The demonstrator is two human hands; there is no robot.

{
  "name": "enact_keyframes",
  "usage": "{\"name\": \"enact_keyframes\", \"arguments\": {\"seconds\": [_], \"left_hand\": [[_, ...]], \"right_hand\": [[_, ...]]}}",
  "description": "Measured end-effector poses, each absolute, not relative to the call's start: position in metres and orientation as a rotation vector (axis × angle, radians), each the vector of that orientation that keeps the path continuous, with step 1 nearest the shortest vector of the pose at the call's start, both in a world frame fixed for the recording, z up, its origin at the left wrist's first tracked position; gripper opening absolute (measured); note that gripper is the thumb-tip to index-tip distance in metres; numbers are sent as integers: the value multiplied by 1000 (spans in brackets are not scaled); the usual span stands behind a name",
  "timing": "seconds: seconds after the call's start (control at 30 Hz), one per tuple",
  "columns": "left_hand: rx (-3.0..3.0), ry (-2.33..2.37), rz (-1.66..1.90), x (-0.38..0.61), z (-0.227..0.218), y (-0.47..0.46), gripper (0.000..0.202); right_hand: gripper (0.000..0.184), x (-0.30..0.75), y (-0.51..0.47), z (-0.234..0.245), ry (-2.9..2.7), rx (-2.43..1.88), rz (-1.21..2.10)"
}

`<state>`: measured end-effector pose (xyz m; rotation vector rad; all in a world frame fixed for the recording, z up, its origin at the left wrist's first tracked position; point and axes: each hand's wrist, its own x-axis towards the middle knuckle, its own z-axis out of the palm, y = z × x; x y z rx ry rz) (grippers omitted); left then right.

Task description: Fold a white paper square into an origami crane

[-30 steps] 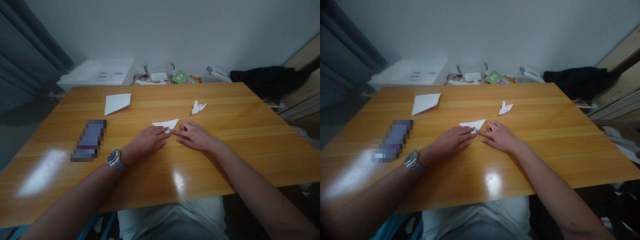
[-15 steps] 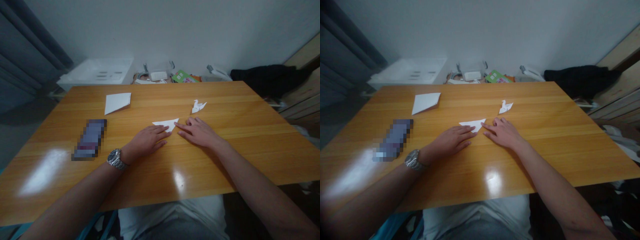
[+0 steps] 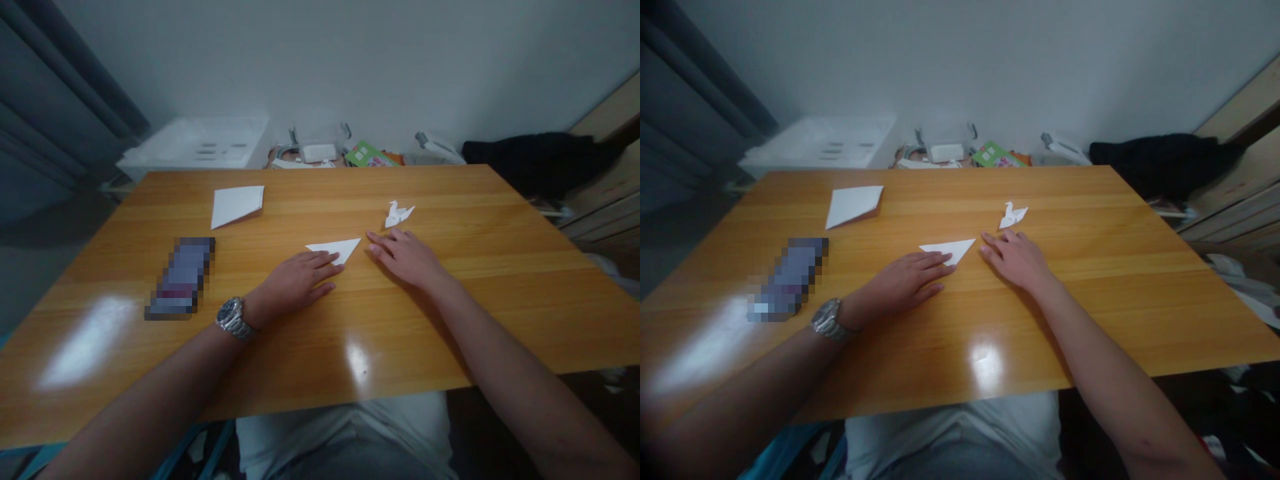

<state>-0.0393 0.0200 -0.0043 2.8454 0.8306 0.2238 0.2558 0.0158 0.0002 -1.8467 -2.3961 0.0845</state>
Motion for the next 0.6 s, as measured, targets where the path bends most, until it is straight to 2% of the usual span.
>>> {"name": "enact_keyframes", "arguments": {"seconds": [0.13,0.37,0.6], "left_hand": [[2843,840,220,-40,-5,20,47],[2837,849,241,-40,-7,19,46],[2851,877,282,-37,-7,18,48]], "right_hand": [[58,264,18,1,-2385,-1743,182],[51,256,14,0,-2500,-1464,160],[52,256,14,-4,-2602,-1360,114]]}}
